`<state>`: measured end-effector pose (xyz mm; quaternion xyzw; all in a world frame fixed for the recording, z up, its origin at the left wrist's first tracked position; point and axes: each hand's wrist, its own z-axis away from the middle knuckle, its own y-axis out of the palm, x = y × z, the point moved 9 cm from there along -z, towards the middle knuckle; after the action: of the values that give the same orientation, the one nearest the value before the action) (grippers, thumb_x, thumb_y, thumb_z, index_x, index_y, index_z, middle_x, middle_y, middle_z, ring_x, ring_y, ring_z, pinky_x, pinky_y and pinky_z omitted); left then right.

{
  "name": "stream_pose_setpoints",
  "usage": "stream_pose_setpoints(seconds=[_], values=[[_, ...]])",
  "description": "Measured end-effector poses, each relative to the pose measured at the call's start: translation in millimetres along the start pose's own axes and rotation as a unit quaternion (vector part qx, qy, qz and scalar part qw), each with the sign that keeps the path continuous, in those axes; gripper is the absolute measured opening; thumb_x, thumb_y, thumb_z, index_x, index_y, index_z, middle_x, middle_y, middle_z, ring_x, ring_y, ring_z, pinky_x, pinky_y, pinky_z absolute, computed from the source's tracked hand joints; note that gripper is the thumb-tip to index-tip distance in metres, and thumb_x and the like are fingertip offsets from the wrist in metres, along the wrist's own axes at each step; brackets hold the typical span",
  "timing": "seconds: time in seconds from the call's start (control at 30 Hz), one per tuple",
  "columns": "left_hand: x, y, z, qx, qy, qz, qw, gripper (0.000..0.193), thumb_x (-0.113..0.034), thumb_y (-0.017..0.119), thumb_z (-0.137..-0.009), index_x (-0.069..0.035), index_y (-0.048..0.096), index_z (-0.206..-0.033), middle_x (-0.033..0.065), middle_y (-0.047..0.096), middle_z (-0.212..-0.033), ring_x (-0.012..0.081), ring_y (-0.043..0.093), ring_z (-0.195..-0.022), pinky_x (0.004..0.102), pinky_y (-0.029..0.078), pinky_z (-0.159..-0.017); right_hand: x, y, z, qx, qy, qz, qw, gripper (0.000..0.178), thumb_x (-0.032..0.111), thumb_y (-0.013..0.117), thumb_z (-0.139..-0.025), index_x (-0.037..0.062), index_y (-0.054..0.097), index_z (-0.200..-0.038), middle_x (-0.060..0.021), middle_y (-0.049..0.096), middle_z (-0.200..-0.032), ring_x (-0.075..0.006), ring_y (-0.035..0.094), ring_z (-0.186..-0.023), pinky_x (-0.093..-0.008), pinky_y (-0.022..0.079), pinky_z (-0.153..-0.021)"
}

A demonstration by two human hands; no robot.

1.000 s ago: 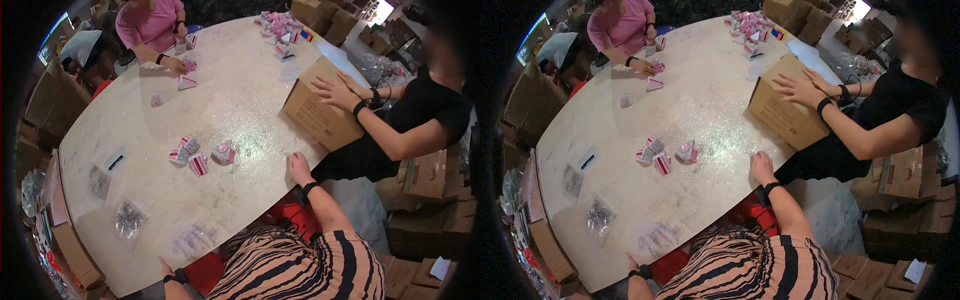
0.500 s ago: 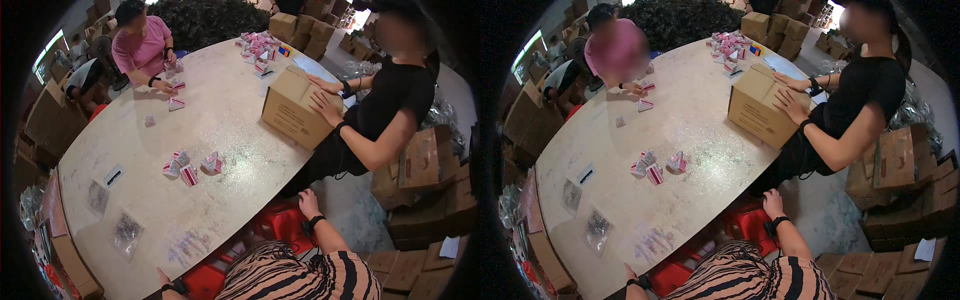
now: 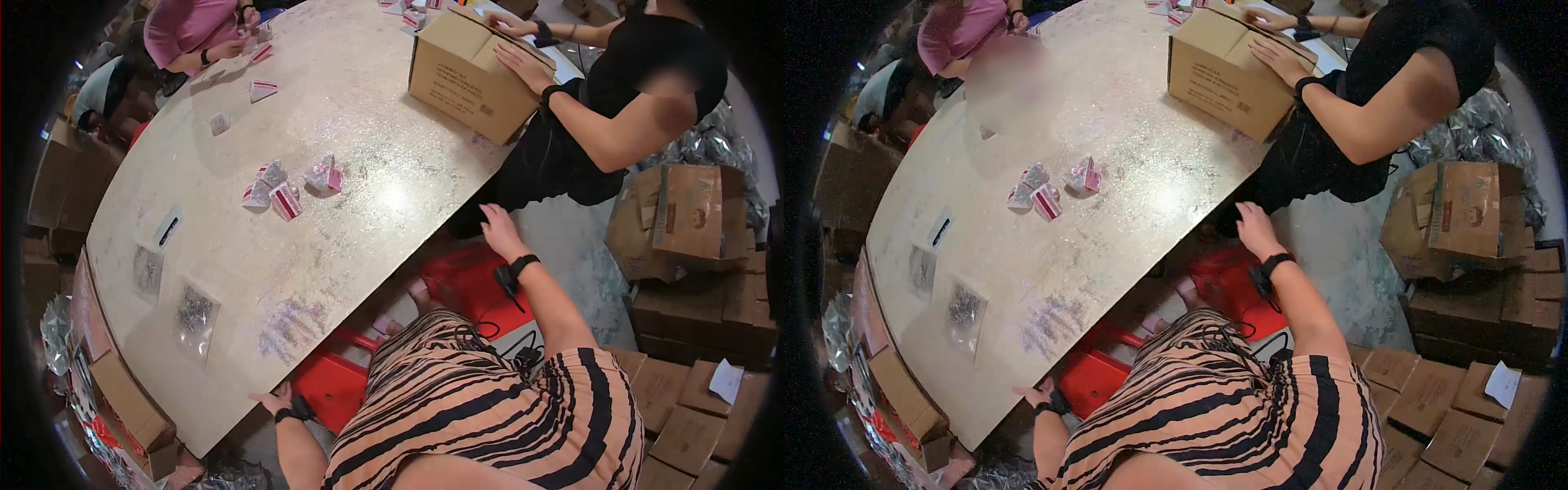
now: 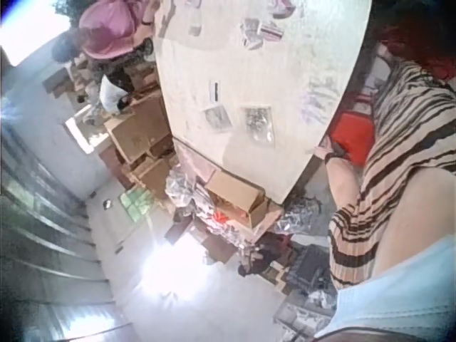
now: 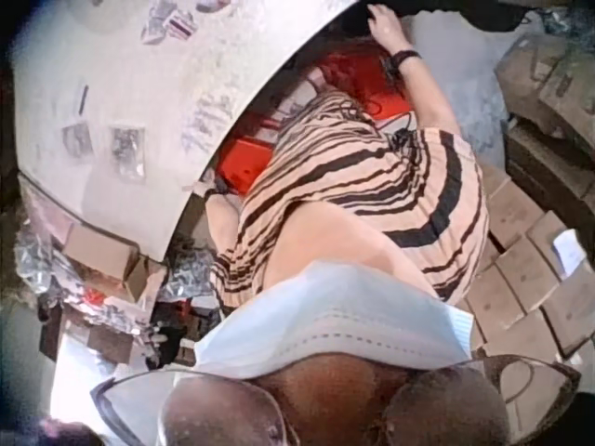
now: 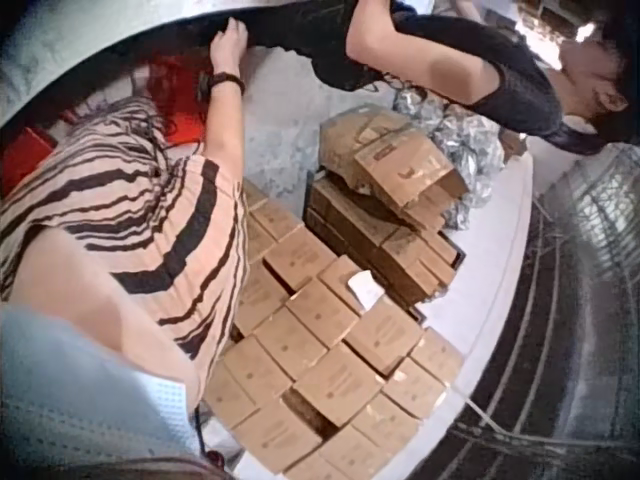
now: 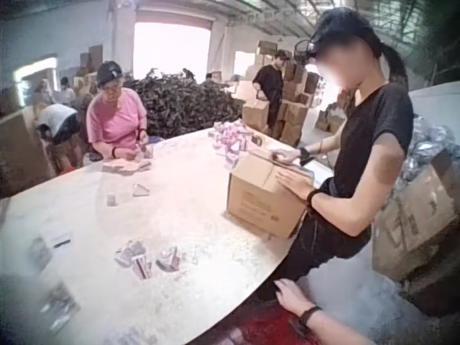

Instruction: The person packs small pink and white wrapped items into clear plastic bags and places them into a cardboard box. The person also uses a tape dispenser to seal a box and handles bubble wrap sheets.

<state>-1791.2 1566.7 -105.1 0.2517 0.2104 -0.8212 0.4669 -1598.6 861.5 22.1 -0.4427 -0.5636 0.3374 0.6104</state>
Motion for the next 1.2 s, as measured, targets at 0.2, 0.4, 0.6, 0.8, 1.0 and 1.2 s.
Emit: stream_pose_setpoints(seconds=[0.2,0.4,0.6,0.8,1.0,1.2], values=[[99.3,-7.4,-1.7,0.016,-0.114,-0.14,0.983,0.063,-0.049,0.038,-0.086,-0.005,0.029,-0.13,0.0207,0.05,-0.11,0.0357,0.057,-0.09,0.0444,0.05,-0.076,35.0,33.8,-63.9,-0.014,-0.059,0.01,0.998,0.04,0.008,0.052,-0.077,-0.0022,0.045,-0.116,-0.0207,0.045,-0.121,-0.0348,0.041,-0.115,-0.0405,0.036,-0.096],[148.1,85.3,44.9,0.138,-0.121,-0.326,0.927,0.043,-0.034,0.042,-0.091,-0.01,0.039,-0.126,0.0149,0.056,-0.098,0.0275,0.061,-0.073,0.038,0.053,-0.06,75.2,54.7,-86.0,-0.002,-0.179,-0.011,0.984,0.041,0.006,0.048,-0.078,-0.0011,0.043,-0.118,-0.0227,0.042,-0.123,-0.0372,0.038,-0.116,-0.0452,0.031,-0.099],[219.9,220.1,87.0,0.299,-0.145,-0.411,0.849,0.028,-0.032,0.047,-0.09,-0.011,0.052,-0.109,0.0048,0.057,-0.078,0.0176,0.056,-0.062,0.0315,0.048,-0.055,38.2,55.1,-154.4,-0.018,-0.132,-0.011,0.991,0.041,0.012,0.052,-0.081,0.0009,0.043,-0.119,-0.021,0.041,-0.125,-0.0364,0.037,-0.118,-0.0438,0.028,-0.102],[287.2,320.7,155.8,0.35,-0.2,-0.402,0.822,0.04,-0.027,0.033,-0.095,-0.005,0.04,-0.127,0.0147,0.058,-0.103,0.0256,0.06,-0.086,0.0373,0.049,-0.08,69.2,50.9,-132.0,0.02,-0.235,-0.047,0.971,0.032,0.013,0.055,-0.078,0.0023,0.051,-0.107,-0.0168,0.046,-0.116,-0.0325,0.046,-0.107,-0.0421,0.036,-0.091],[320.1,389.5,229.2,0.465,-0.275,-0.208,0.815,0.053,-0.035,0.032,-0.095,0.001,0.029,-0.134,0.0231,0.041,-0.127,0.0344,0.044,-0.115,0.0437,0.039,-0.097,89.0,51.7,-150.6,0.018,-0.282,-0.01,0.959,0.031,0.01,0.056,-0.078,0.0021,0.051,-0.108,-0.0164,0.045,-0.118,-0.0331,0.043,-0.111,-0.0413,0.035,-0.093],[349.3,421.0,249.1,0.461,-0.328,-0.101,0.818,0.054,-0.039,0.031,-0.095,0.0,0.032,-0.133,0.0213,0.037,-0.131,0.0315,0.042,-0.116,0.0437,0.037,-0.098,77.4,64.4,-117.8,0.088,-0.264,-0.056,0.959,0.036,0.009,0.055,-0.079,0.0019,0.051,-0.114,-0.0179,0.045,-0.121,-0.0349,0.043,-0.113,-0.0417,0.035,-0.095]])
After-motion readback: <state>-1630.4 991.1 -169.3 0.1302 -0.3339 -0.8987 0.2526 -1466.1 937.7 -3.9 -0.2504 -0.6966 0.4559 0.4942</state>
